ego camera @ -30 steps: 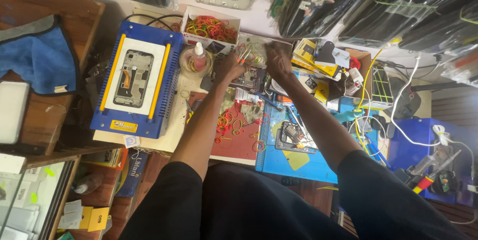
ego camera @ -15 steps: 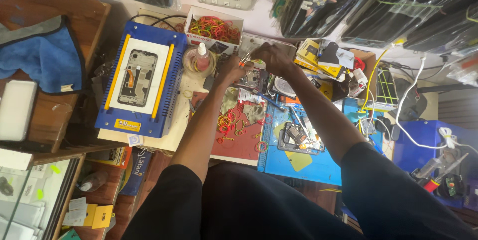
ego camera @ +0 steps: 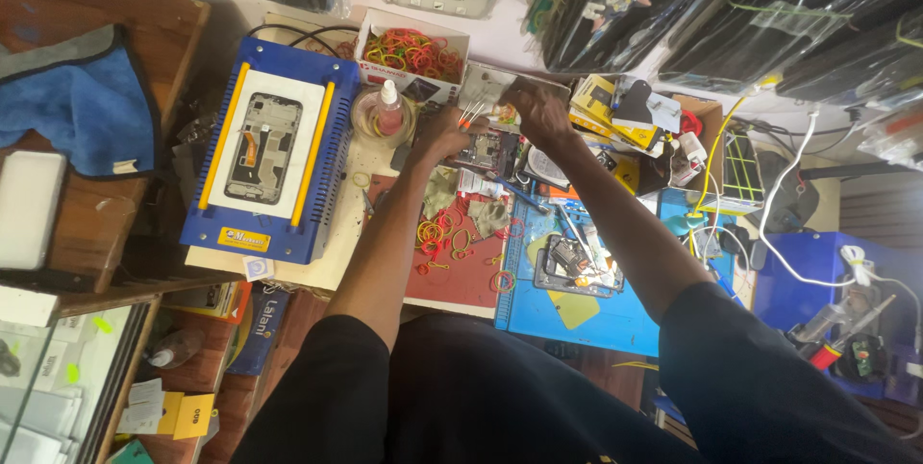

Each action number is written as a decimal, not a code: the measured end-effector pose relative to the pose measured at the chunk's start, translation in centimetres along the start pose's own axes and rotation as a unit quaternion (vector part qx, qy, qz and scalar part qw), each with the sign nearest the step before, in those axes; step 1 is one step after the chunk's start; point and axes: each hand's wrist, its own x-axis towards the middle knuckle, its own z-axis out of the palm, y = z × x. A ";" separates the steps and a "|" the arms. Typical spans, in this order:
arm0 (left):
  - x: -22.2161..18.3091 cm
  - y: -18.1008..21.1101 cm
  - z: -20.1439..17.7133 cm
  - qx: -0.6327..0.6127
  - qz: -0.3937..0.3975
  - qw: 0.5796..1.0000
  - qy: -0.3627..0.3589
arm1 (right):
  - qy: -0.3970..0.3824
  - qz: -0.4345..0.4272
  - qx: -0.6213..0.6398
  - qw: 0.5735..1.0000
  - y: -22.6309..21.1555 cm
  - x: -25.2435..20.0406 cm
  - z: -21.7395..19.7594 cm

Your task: The person uses a heating plate and a thin metal tool to separate a phone screen, then handles various phone components, batteries, and rubber bands while working at a repair bench.

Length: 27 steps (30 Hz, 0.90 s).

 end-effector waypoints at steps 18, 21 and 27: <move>0.5 0.1 -0.1 0.126 -0.020 0.991 0.043 | 0.325 -0.316 -0.350 0.820 0.2 0.0 -0.5; 0.1 0.6 -0.3 0.097 -0.016 0.995 0.036 | 0.276 -0.304 -0.357 0.839 0.5 -0.6 -0.5; -0.2 0.6 0.1 0.034 0.010 0.998 0.053 | 0.282 -0.303 -0.296 0.861 2.5 -0.5 1.7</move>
